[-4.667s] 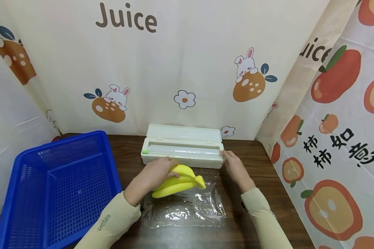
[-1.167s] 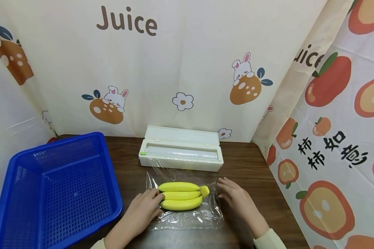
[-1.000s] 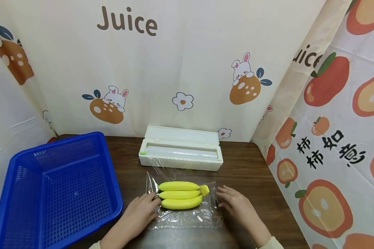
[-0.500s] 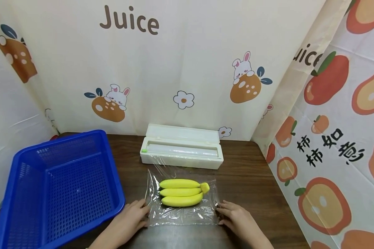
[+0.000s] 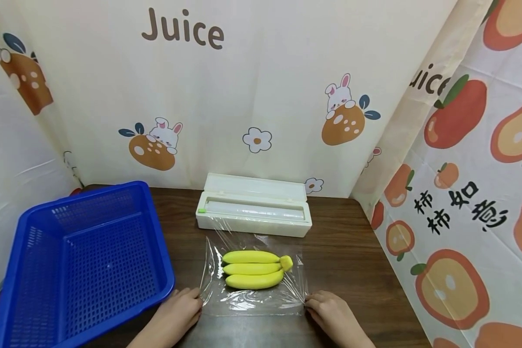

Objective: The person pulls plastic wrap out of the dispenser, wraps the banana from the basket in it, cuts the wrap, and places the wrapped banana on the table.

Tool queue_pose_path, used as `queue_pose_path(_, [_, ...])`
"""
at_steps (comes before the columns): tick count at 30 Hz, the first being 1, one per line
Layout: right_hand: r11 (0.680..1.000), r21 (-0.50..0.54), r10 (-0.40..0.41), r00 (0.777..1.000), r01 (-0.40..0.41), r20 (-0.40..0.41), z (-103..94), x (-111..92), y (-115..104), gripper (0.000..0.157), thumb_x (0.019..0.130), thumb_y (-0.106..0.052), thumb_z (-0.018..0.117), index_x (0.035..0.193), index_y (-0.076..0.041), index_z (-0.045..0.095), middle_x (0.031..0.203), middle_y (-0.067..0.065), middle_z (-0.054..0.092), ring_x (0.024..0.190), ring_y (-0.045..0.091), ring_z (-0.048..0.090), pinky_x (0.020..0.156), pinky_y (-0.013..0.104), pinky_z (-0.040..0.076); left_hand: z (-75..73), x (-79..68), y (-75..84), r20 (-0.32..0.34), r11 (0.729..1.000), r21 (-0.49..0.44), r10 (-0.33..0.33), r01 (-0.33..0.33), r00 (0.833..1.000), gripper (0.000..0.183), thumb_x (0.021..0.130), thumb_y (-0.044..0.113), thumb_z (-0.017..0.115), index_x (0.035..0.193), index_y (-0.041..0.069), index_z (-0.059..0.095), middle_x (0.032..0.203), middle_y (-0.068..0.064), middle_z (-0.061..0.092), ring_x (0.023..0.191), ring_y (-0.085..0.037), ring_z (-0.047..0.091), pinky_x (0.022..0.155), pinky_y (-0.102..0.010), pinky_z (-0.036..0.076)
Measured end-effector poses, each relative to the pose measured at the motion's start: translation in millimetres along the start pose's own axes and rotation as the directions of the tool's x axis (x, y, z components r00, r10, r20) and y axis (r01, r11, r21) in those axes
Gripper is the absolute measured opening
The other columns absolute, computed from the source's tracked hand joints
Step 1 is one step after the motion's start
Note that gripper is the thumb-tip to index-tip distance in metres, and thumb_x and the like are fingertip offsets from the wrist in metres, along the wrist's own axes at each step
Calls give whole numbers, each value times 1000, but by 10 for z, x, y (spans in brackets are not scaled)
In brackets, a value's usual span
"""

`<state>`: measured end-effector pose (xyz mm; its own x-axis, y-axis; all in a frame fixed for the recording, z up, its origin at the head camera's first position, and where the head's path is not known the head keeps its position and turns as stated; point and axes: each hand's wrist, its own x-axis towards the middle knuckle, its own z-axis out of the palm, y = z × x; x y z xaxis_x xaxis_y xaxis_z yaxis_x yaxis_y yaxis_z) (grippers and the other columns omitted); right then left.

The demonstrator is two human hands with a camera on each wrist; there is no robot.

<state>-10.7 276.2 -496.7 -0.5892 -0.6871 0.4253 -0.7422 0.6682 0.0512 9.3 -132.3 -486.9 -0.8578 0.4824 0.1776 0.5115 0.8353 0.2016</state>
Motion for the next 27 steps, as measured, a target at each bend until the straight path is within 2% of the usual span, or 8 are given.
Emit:
queue_pose_path(7, [1000,-8,5,999,-5,-34,16,6,-16,24,69,-10,91,84,-18,73,81,-11,69,76,6,65,76,30,56,-12,9,30,-25,1000,19,-4,4,1000,20,78,8,81,75,18,64,80,7,57,78,-21,61,75,-53,58])
queue_pose_path(12, [1000,-27,4,998,-5,-63,-3,-2,-8,21,72,-12,88,86,-16,73,82,-9,71,77,8,67,77,30,57,-70,15,64,-25,998,47,-36,37,999,11,80,8,80,82,13,71,85,4,65,83,-22,65,81,-53,59])
queue_pose_path(15, [999,-30,11,998,-13,-68,-33,3,-4,21,73,-11,88,88,-16,74,84,-9,72,80,9,68,77,30,57,-102,25,77,-57,997,66,-40,44,998,13,81,9,80,81,13,68,83,4,63,84,-21,66,82,-51,60])
queue_pose_path(17, [999,-30,23,998,-25,-66,-60,15,-6,23,73,-10,90,89,-16,75,86,-8,73,81,10,69,77,31,58,-105,32,76,-98,997,78,-19,26,995,17,82,9,80,78,14,64,80,5,59,80,-20,64,80,-48,59])
queue_pose_path(19, [999,-28,38,997,-40,-62,-93,36,-7,23,73,-10,90,90,-16,75,87,-8,74,82,10,69,76,30,59,-96,44,65,-157,997,73,21,-10,987,24,81,8,81,75,16,59,76,6,53,72,-17,60,72,-42,57])
queue_pose_path(23, [998,-22,54,995,-56,-82,-146,74,13,6,90,-16,82,91,-14,76,88,-6,75,83,12,71,76,32,60,-57,92,50,-287,994,54,107,-95,952,31,77,5,82,73,16,54,71,8,44,57,-10,46,55,-31,44])
queue_pose_path(25, [998,-21,54,993,-57,-102,-162,92,31,9,98,-20,76,91,-14,75,88,-4,75,83,13,71,75,32,60,-48,124,56,-325,993,44,121,-113,938,33,77,3,82,73,16,52,71,8,42,54,-8,41,50,-29,39])
queue_pose_path(27, [998,-23,59,991,-62,-120,-171,114,48,14,101,-23,72,91,-14,75,87,-3,75,82,14,72,74,33,60,-59,160,76,-342,993,37,117,-111,932,33,77,2,82,74,15,52,71,8,41,53,-7,39,49,-28,38])
